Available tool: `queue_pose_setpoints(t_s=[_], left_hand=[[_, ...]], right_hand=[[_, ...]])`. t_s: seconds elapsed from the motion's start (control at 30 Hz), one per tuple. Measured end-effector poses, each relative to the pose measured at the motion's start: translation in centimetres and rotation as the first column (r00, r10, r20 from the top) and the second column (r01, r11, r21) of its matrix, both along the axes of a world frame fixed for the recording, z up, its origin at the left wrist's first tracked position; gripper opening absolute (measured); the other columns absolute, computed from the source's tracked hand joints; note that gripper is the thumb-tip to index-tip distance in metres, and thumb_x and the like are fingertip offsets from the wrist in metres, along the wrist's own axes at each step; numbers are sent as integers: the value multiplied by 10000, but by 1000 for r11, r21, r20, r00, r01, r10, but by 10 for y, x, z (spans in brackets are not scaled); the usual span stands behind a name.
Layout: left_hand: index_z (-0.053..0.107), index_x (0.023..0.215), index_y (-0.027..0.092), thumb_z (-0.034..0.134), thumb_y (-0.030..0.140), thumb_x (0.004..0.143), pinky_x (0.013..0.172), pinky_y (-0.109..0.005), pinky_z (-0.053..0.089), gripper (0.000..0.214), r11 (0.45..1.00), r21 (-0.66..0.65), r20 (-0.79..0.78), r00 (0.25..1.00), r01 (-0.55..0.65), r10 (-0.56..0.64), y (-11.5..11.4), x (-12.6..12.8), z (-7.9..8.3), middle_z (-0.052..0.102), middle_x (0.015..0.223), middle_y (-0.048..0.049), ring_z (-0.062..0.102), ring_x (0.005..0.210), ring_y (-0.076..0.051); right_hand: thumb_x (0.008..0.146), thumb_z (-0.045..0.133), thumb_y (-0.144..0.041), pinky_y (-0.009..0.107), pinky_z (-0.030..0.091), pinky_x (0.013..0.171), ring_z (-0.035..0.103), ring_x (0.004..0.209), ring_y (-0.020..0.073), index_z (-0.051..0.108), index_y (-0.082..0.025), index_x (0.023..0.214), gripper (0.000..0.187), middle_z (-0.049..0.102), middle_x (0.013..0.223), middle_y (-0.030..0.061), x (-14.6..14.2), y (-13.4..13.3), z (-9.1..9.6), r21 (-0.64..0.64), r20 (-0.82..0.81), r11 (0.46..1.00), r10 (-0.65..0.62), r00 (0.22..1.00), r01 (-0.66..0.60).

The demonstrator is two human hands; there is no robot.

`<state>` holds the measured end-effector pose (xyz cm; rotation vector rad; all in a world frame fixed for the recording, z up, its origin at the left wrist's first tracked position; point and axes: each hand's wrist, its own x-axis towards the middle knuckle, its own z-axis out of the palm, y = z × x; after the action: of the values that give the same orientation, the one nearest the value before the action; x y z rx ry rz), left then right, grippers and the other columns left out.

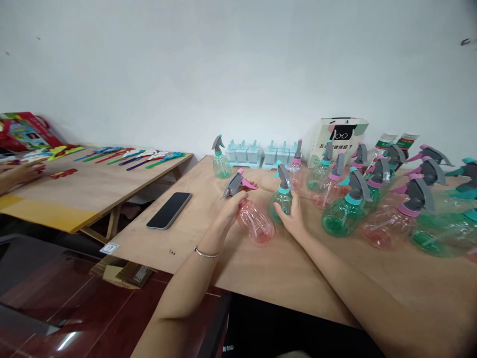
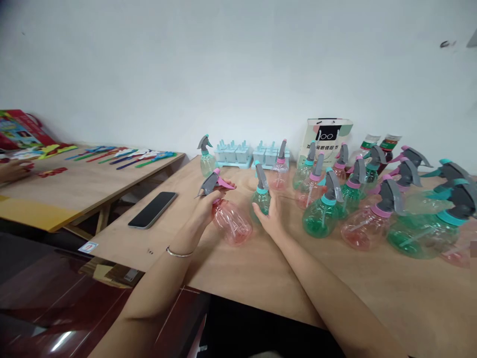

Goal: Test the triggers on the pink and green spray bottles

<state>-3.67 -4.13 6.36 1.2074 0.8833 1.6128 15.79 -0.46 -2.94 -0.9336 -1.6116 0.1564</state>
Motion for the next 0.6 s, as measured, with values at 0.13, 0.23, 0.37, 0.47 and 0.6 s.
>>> queue_pose_setpoints(t_s=[0.13,0.23,0.37,0.47,0.6], left_hand=[[637,647,193,632,187,560,655,-260,476,87,999,-29,-6,999,-35,35,-2,-1,-1,633,668,8,606,684,-146],[609,602,195,640,169,583,648,-259,479,45,996,3,-52,995,-84,84,-3,-7,-1,612,657,17,586,654,-139],[700,763,214,639,158,616,891,-328,505,169,980,94,-181,965,-173,188,4,-32,5,714,846,-16,658,943,-227],[732,924,219,648,148,634,965,-337,483,310,946,175,-282,907,-272,313,16,-63,9,735,1011,-37,654,1027,-242],[714,933,189,674,163,633,867,-322,510,304,895,195,-325,834,-402,446,44,-112,5,719,990,-63,665,957,-233]], right_hand=[[874,600,-463,510,423,1104,530,1290,296,398,-175,1411,642,553,1362,174,1,-1,0,-26,1,1000,3,1000,-3],[874,600,-461,518,430,1093,543,1273,300,402,-177,1407,635,562,1346,176,1,-1,-1,-36,-3,999,6,1000,-6],[882,592,-469,520,421,1103,533,1289,297,406,-178,1406,628,562,1347,174,1,-2,0,-15,-8,1000,22,1000,-22],[890,581,-474,525,413,1112,526,1298,292,399,-197,1423,627,554,1367,158,1,-5,2,-27,-6,999,31,1000,-31],[889,584,-484,530,420,1105,539,1287,298,412,-191,1409,621,568,1354,164,2,-7,4,-37,8,998,47,999,-47]])
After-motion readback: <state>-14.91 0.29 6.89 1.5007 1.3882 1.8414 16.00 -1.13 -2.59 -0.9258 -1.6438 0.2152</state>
